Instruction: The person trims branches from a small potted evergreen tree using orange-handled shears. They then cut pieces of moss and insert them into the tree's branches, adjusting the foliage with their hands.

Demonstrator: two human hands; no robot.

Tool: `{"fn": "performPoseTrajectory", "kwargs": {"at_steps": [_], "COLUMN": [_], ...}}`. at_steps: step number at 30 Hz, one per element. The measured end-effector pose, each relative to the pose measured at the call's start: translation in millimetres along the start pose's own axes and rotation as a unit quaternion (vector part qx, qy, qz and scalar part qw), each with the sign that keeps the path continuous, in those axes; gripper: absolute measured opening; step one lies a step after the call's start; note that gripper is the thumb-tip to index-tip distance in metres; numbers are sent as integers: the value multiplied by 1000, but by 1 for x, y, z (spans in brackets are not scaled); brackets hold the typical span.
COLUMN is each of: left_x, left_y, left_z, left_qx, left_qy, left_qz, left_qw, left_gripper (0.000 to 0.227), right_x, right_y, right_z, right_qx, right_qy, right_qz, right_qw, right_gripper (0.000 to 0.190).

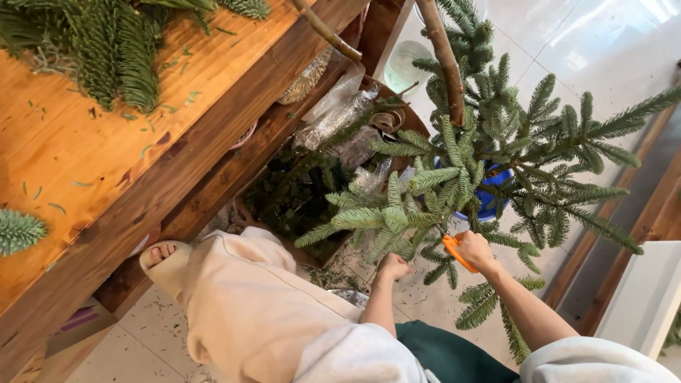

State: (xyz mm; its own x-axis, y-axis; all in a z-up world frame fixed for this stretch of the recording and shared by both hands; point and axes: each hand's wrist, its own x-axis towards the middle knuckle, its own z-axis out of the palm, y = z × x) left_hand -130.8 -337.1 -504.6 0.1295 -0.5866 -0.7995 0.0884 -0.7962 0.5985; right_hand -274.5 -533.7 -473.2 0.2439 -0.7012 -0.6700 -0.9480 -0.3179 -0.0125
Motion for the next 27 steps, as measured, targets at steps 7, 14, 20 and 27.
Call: {"fn": "performPoseTrajectory", "kwargs": {"at_steps": [7, 14, 20, 27], "left_x": [24, -44, -111, -309], "left_y": [3, 68, 85, 130], "left_z": [7, -32, -48, -25], "left_qx": [-39, 11, 48, 333], "left_qy": [57, -64, 0, 268], "left_qz": [-48, 24, 226, 565], "left_qw": [996, 998, 973, 706], "left_gripper": [28, 75, 21, 9], "right_x": [-7, -41, -181, -201], "right_y": [-13, 11, -37, -79], "right_z": [-6, -10, -44, -106], "right_qx": [-106, 243, 637, 716], "right_qy": [37, -115, -151, -36], "right_qz": [-51, -77, -44, -116], "right_qw": [992, 960, 755, 688], "right_gripper": [43, 25, 47, 49]}}
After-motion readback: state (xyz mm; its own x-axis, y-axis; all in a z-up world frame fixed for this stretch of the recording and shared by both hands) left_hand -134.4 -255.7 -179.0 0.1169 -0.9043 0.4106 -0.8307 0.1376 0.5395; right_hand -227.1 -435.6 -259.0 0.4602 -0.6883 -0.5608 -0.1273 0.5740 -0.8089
